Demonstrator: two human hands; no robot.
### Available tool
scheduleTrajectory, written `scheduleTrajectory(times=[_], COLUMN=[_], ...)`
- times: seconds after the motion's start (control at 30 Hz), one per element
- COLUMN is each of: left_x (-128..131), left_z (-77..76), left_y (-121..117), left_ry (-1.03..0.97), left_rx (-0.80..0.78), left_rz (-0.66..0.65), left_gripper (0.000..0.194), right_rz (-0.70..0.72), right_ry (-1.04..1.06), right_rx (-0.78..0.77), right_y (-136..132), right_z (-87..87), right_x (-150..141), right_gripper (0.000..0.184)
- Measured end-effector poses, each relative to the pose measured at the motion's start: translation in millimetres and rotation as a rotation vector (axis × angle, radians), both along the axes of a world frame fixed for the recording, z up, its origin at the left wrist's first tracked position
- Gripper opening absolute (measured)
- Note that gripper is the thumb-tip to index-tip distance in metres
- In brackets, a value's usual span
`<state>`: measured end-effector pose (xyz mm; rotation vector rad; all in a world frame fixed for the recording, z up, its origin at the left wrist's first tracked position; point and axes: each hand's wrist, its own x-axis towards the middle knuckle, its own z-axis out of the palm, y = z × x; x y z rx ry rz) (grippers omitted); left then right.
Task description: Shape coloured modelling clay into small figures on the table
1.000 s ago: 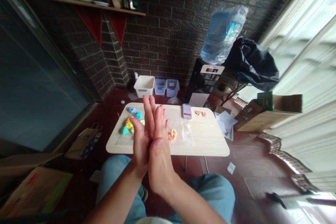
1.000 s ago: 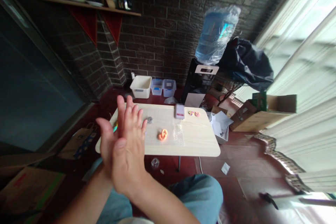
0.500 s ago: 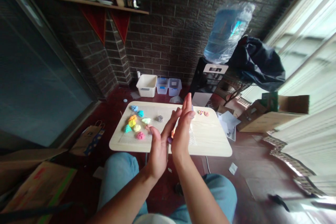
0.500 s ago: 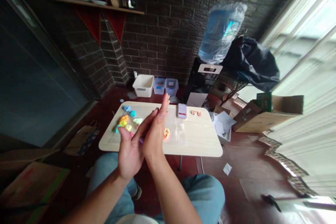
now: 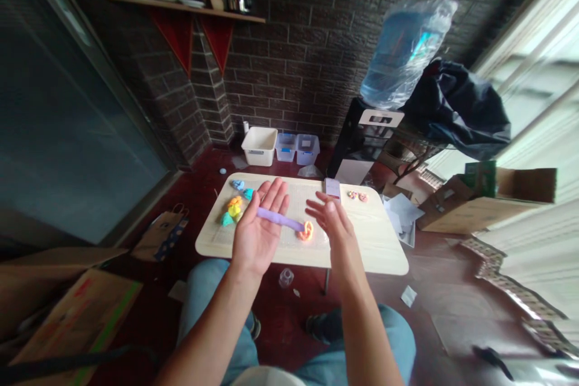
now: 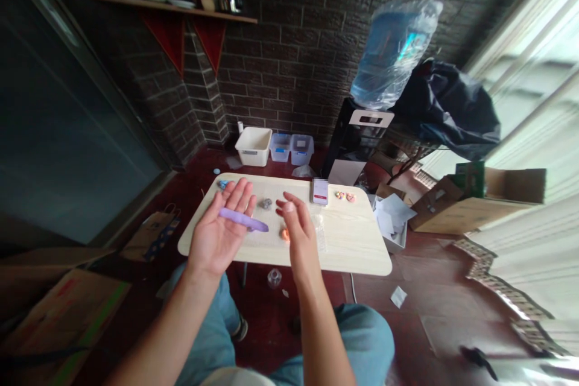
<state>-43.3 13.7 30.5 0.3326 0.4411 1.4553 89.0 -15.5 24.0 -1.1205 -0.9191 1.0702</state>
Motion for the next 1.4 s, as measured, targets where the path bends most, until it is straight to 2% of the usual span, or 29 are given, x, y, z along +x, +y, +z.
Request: scheduleTrajectory(times=[0.07,0.13,0.23,0.3,0.37,0.43,0.47,0.53,0.6,0.67,0.77,1.13,1.27,1.4], left_x=[-5.6,-6.3,-5.1,-7.8,-14.2,-22.0,-25.3,-29.2,-29.2,-26.8,-23.1,-20.8,-22.3,-12.2], left_z=[4.0,5.3,0.6,-5.9,-12.4,-16.6,-17.4,-16.7,-14.7,-13.2,-13.2,-19.4,-17.4,-17.1], left_y=[4.9,4.3,0.1,-1.2,-1.1,-1.1,-1.6,-3.5,-6.0,-7.8,-8.6,-12.0,-13.8,-12.6], left_ry=[-0.026,-0.027,0.022,0.124,0.342,0.679,0.861,1.143,1.245,1.221,1.166,1.03,0.943,0.829], left_rx=[-0.018,-0.004,0.05,0.096,0.158,0.26,0.327,0.458,0.527,0.524,0.515,0.422,0.423,0.335], left_rz=[0.026,0.033,0.006,0.012,0.087,0.137,0.104,-0.067,-0.246,-0.325,-0.365,-0.359,-0.433,-0.343], left_gripper=[0.034,0.034,0.029,0.026,0.026,0.033,0.037,0.039,0.036,0.034,0.035,0.025,0.031,0.045], right_rz=[0.115,0.157,0.131,0.082,0.024,0.0,0.003,0.017,0.022,0.038,0.078,0.076,0.078,0.122], right_ry=[-0.025,0.004,0.044,0.009,-0.067,-0.169,-0.222,-0.304,-0.344,-0.342,-0.311,-0.305,-0.354,-0.544], right_rx=[-0.042,-0.034,0.014,0.032,0.039,0.039,0.039,0.036,0.033,0.028,0.033,0.065,0.078,0.1], right_y=[-7.4,-11.0,-10.7,-8.8,-6.7,-4.9,-4.1,-3.1,-2.7,-2.9,-3.6,-5.9,-8.1,-9.8], right_z=[-6.2,-11.1,-13.4,-11.2,-7.0,-2.2,0.0,3.5,5.4,5.9,5.3,8.7,12.0,15.8], right_x=[-3.0,-9.7,-14.5,-10.3,-2.3,5.8,9.1,13.6,16.1,17.4,18.0,14.9,17.0,10.5], right_gripper=[0.046,0.047,0.034,0.026,0.025,0.024,0.024,0.024,0.024,0.025,0.025,0.025,0.024,0.021])
